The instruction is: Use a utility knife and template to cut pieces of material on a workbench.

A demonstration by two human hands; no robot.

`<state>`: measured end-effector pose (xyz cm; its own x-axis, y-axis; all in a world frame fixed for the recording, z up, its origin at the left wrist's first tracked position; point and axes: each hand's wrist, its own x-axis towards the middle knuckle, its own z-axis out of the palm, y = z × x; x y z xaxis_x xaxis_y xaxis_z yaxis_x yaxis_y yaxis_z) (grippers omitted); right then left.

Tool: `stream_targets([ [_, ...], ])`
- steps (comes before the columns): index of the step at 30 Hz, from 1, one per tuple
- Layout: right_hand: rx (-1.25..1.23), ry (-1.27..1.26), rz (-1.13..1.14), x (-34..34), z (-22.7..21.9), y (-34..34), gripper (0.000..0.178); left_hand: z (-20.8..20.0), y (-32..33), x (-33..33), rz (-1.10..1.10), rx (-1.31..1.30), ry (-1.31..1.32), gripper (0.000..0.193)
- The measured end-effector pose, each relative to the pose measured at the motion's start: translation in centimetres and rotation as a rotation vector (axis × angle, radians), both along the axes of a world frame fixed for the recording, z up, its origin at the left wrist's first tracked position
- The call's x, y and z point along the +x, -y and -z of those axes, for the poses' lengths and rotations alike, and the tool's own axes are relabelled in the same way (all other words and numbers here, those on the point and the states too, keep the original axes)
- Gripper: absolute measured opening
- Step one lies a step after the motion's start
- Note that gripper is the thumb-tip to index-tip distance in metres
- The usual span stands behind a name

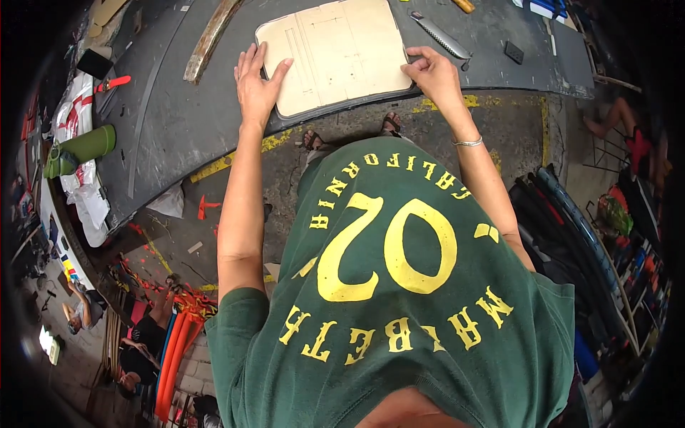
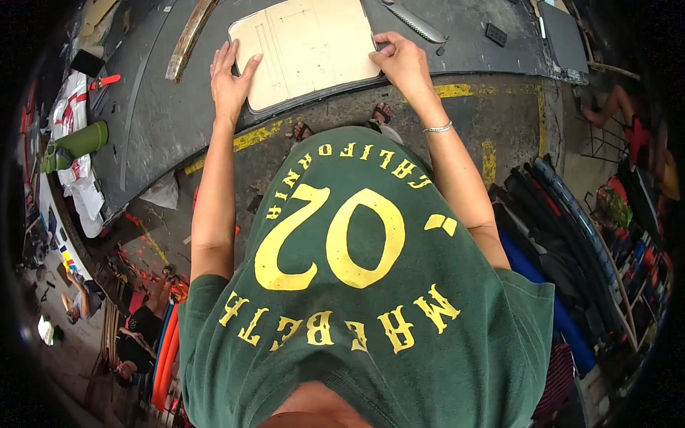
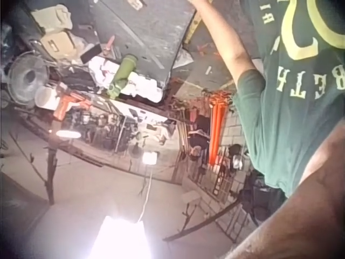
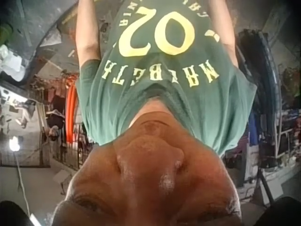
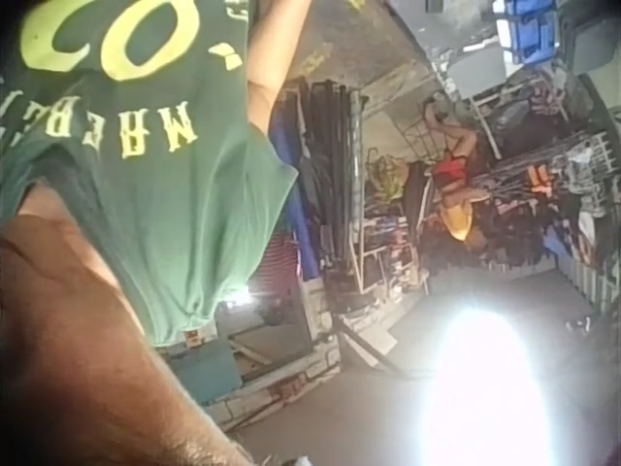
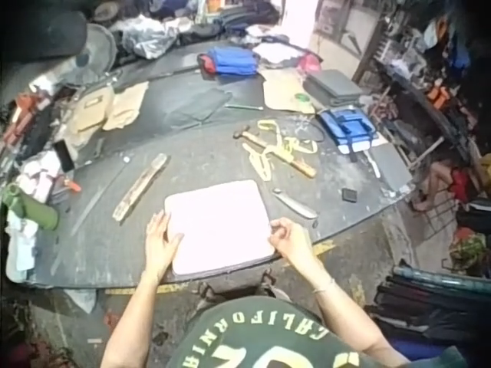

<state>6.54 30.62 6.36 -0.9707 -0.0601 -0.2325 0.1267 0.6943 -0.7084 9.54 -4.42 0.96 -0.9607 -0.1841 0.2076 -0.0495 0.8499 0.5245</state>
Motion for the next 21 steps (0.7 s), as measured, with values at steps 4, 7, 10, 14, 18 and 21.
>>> stream_targets([
  [4,0.007,0.017,0.007,0.1,0.2,-0.3,0.041,0.2,0.0,0.2,0.016,0.088,0.022,0.072],
  [7,-0.012,-0.042,-0.014,0.0,0.5,-0.3,0.040,0.2,0.0,0.1,0.026,0.087,0.020,0.071],
  [10,0.005,-0.042,-0.003,0.2,-0.2,-0.2,0.038,-0.1,0.0,0.1,0.029,0.082,0.018,0.070],
  [14,-0.051,-0.059,0.011,0.3,0.2,-0.1,0.037,-0.5,0.0,0.2,0.030,0.059,0.045,0.068],
  [18,-0.048,-0.033,0.022,0.5,0.1,0.0,0.038,-0.7,-0.4,0.4,0.024,0.044,0.058,0.067],
  [21,-0.054,-0.015,0.030,0.7,-0.5,0.2,0.038,-1.0,-0.4,0.5,0.024,0.073,0.063,0.064],
])
